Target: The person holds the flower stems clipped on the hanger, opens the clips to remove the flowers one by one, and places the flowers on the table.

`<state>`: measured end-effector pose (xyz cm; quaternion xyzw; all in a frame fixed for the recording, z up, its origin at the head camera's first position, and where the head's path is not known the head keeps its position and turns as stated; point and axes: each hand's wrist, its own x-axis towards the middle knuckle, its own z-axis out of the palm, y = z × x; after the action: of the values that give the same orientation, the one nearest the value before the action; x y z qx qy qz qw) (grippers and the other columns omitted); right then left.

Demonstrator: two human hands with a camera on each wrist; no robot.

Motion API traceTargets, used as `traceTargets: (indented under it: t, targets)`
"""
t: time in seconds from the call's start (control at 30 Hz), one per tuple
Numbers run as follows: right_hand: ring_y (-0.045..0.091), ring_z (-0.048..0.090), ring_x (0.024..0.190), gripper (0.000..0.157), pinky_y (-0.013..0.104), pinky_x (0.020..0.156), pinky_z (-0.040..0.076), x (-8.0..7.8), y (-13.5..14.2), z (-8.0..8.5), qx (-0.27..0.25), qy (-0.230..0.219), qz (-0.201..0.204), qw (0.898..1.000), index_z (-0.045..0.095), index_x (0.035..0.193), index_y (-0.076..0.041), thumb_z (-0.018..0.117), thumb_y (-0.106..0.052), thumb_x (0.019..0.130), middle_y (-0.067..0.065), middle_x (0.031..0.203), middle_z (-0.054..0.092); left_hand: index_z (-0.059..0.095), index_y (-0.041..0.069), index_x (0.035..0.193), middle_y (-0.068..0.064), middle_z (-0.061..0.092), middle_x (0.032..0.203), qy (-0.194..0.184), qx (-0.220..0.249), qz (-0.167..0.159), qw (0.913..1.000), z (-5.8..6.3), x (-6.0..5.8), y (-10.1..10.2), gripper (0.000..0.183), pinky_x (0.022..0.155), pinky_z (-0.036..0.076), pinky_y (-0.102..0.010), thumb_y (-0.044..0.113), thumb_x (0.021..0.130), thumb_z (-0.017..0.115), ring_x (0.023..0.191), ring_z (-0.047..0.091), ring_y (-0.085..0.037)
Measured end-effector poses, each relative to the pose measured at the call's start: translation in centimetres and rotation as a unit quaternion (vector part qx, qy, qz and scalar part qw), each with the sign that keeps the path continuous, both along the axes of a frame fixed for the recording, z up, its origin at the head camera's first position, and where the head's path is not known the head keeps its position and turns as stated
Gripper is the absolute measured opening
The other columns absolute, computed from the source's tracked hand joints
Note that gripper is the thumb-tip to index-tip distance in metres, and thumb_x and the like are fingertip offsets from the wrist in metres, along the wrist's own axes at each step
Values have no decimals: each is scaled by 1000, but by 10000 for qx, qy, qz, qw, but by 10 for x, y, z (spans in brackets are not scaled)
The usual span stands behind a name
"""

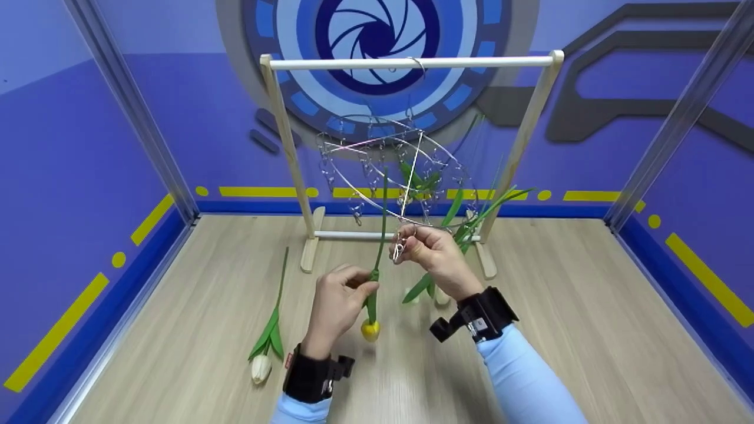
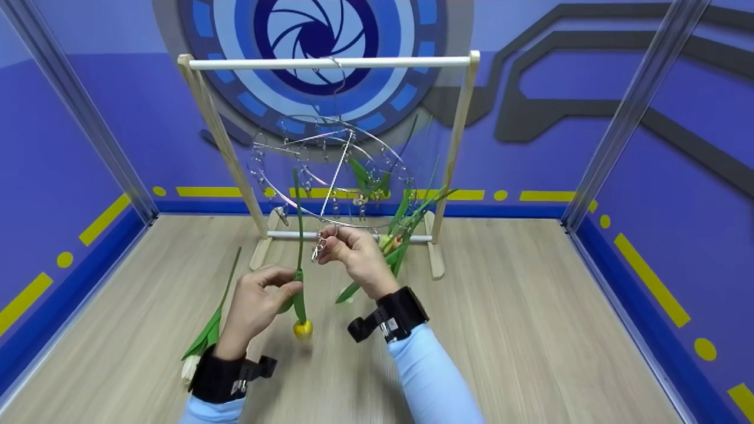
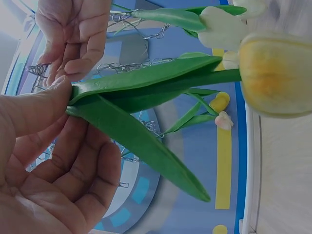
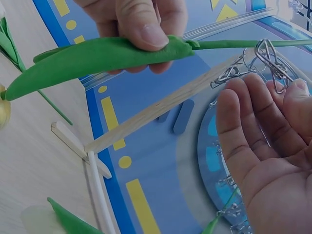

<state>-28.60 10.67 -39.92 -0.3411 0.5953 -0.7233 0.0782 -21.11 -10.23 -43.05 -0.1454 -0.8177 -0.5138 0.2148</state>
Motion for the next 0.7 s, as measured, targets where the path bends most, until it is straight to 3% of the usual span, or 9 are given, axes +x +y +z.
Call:
traceTargets:
  t: [0.23,0.4,0.7]
  targets:
    - [19,71,97,31,34,88,58,1,4,4,115,-308,155,9993,62,121,3,54,-24,108,8,106,73,79,6,95,-3,72,86,32,-50,55,10000,0,0,-4,6,73,55,-28,7,89,80,78,68,-18]
    - [19,72,94,29,35,88,59,3,6,8,40,-621,104,9980,65,125,5,51,-15,110,9,107,75,79,6,95,-3,72,86,21,-51,113,9999,-1,0,-5,7,72,55,-28,5,88,80,77,68,-18]
    - [20,72,93,26,35,87,59,7,10,14,83,-803,-54,9967,68,122,2,52,-14,109,8,105,74,79,7,96,-2,71,89,-96,-136,190,9997,2,6,-9,6,73,55,-29,9,90,80,79,66,-15]
